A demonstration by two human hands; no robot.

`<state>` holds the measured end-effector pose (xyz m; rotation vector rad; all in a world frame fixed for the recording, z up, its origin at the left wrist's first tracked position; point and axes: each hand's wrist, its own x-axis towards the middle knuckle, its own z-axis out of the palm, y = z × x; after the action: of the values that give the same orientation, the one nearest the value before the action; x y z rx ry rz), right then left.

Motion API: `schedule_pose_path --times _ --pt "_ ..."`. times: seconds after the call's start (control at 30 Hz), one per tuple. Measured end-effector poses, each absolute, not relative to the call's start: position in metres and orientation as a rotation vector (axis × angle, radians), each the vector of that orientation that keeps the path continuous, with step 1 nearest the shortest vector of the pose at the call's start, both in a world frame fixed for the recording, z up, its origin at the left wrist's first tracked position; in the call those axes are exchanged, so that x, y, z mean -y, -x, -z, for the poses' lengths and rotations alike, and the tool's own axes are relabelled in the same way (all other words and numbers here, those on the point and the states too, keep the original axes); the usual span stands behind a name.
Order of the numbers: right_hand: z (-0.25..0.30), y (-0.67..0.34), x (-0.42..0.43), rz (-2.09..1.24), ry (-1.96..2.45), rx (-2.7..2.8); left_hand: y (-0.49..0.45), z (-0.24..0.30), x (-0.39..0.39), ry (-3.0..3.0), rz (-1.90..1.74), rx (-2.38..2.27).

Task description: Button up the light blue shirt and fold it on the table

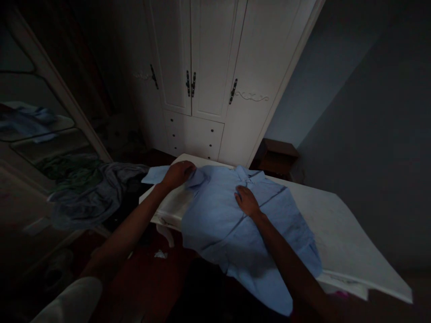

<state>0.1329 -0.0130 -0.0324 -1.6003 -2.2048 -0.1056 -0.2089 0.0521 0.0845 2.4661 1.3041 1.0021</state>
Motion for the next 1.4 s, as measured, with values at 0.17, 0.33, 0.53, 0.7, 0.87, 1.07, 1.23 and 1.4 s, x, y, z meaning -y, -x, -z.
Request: schedule_pose_path --times 0.17,0.33,0.53,0.7,0.87,1.07,1.23,1.4 --pt "-0.003 -0.115 0.014 0.084 1.706 2.235 0.184 -0.065 -0.011 -2.254 -1.005 -0.976" --pt "-0.057 -0.062 0.002 0.018 1.6 2.206 0.202 -0.026 0.021 -1.77 -1.451 -1.204" --pt "-0.095 0.08 -0.036 -0.241 1.335 2.455 0.197 0.007 0.026 -1.761 -1.323 -1.267" --pt "-0.088 0.17 -0.051 -0.436 1.553 2.508 0.191 0.005 0.034 -1.748 -1.364 -1.282" --pt "-0.085 0.177 -0.051 -0.543 1.582 2.387 0.206 0.009 0.053 -1.59 -1.445 -1.261" --pt "-0.132 0.155 -0.062 -0.702 1.201 2.055 0.209 0.012 0.057 -1.247 -1.74 -1.516" --pt "-0.196 0.105 -0.053 -0.918 0.552 1.647 0.193 -0.016 0.037 -1.531 -1.632 -1.557" --pt "-0.231 0.041 -0.007 -0.831 0.444 1.492 0.171 -0.054 0.006 -1.951 -1.337 -1.629"
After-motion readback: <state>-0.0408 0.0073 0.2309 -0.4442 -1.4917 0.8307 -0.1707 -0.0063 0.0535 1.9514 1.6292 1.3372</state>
